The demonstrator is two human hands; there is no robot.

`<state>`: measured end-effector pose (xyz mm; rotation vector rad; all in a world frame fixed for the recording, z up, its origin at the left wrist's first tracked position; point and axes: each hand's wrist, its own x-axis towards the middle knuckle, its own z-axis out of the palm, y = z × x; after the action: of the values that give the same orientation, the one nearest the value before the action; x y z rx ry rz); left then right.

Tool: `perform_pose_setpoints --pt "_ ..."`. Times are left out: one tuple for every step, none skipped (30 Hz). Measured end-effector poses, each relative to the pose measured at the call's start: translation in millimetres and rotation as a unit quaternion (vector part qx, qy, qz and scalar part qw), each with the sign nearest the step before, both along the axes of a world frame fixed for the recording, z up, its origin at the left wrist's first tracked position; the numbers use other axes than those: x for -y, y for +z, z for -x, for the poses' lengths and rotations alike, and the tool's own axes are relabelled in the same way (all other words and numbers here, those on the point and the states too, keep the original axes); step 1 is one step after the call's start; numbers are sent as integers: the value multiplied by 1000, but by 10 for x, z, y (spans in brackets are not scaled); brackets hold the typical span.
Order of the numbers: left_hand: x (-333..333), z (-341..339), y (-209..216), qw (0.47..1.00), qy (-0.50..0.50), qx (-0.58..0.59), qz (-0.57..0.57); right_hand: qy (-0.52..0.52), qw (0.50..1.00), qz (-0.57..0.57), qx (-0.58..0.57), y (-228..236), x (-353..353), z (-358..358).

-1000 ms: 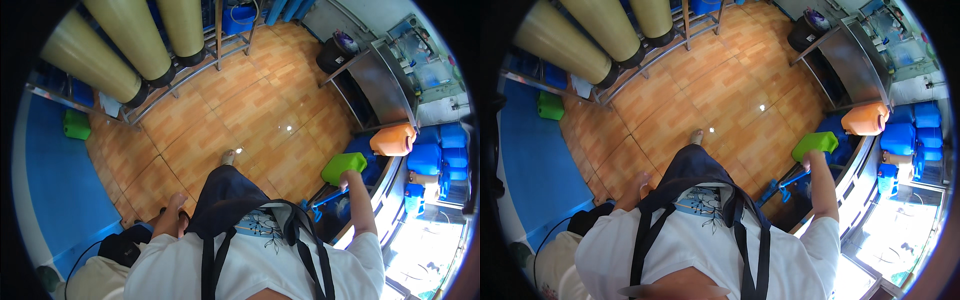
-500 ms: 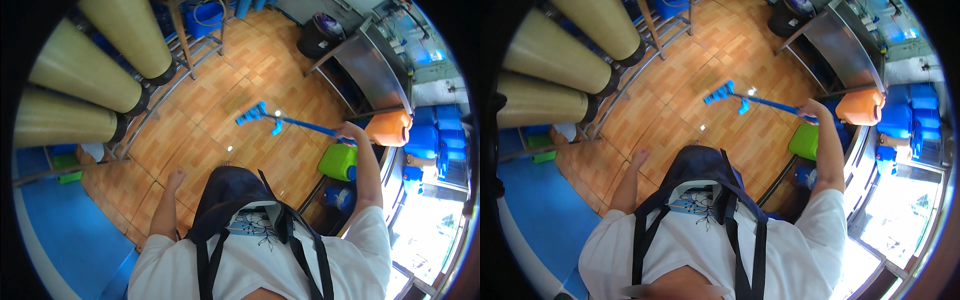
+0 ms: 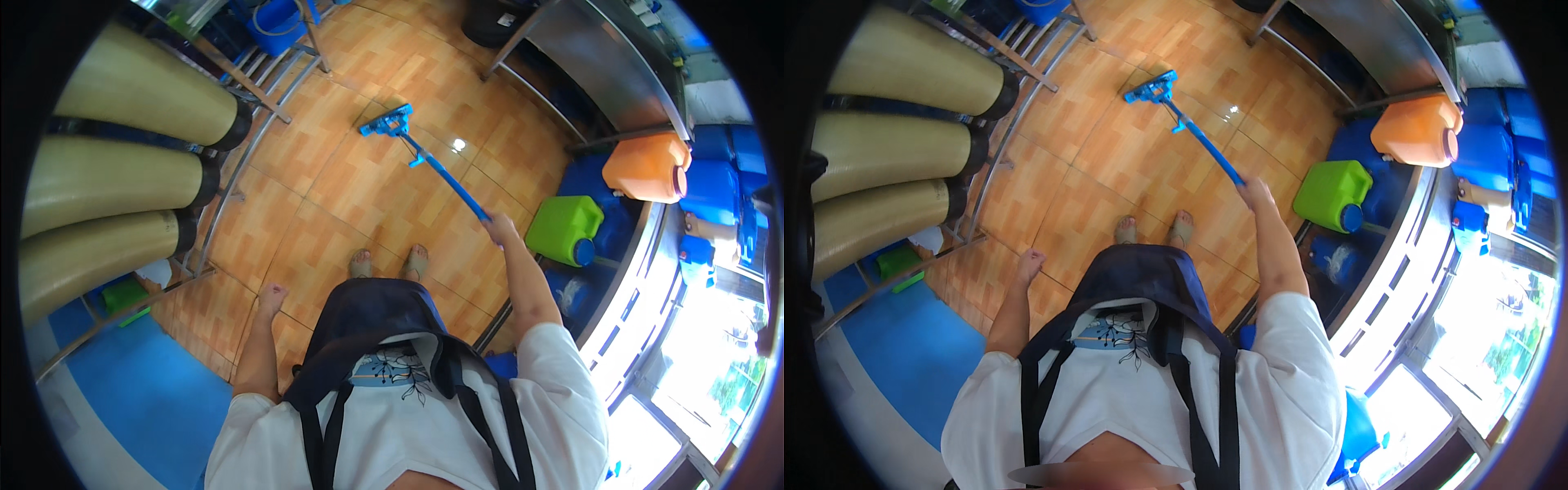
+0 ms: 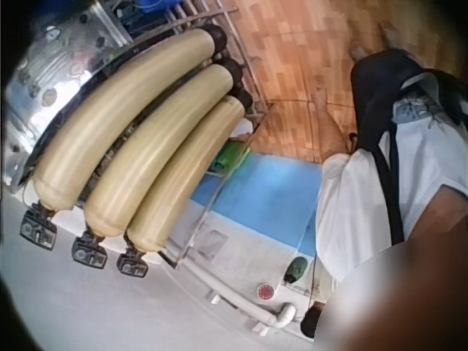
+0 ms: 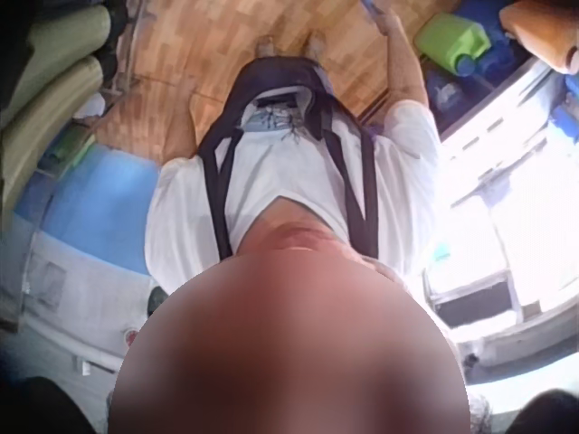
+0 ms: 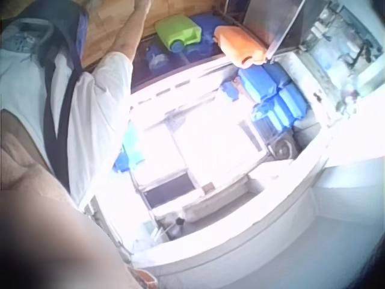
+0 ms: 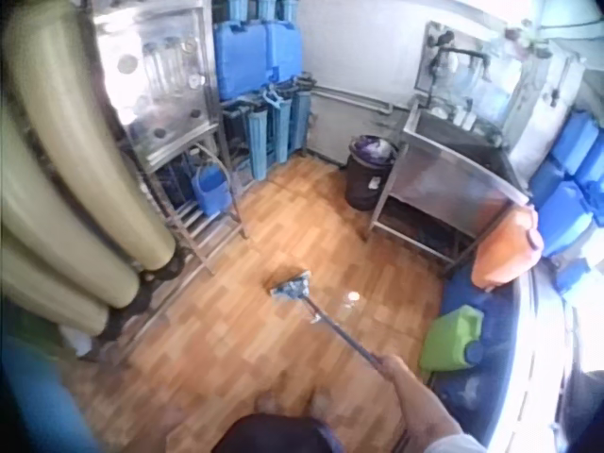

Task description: The person mops a tiled floor using a blue mop, moving back and forth across the room. They navigate around large water tanks and containers, briefly exit the room, and continue mopping the interior area.

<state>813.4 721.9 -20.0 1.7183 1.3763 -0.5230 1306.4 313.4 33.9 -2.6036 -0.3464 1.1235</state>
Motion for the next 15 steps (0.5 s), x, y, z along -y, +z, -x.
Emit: perform_pose_setpoints --pt "161 -34 -59 999 -28 -29 17 1 1000 11 10 48 396 157" --pt "317 -50 -93 995 -63 -69 32 -11 1000 19 -8 162 831 306" --pt "463 -104 -132 993 -83 -69 42 -29 997 30 -61 330 1275 429" --pt "581 -181 -168 990 -107 -76 47 -46 995 60 -67 533 1695 598" --pt "653 -279 -192 987 -126 -88 50 -79 992 67 -77 789 2105 793" --pt "710 -395 -209 986 -139 -75 49 -118 987 31 -105 1068 2479 957" --pt "763 -526 -228 986 -144 -67 48 -156 975 88 -131 1323 2791 1119" --pt "793 -681 -244 986 -146 -63 47 -148 978 101 -110 1554 3053 1276" --pt "795 -837 -252 986 -152 -45 49 -176 959 171 -140 1780 3294 1391" --pt "778 -1000 -260 987 -152 -32 50 -222 919 270 -183 2005 3525 1449" --pt "775 -1147 -269 988 -147 -23 51 -212 911 297 -191 2153 3707 1491" --pt "760 -1295 -280 989 -138 1 50 -193 901 334 -196 2236 3861 1515" --pt "725 -1424 -282 991 -125 21 47 -176 899 346 -203 2255 3986 1506" --pt "691 -1523 -275 993 -105 43 44 -158 897 356 -208 2220 4067 1440" --pt "669 -1594 -262 992 -105 64 40 -136 897 364 -211 2179 4118 1343"
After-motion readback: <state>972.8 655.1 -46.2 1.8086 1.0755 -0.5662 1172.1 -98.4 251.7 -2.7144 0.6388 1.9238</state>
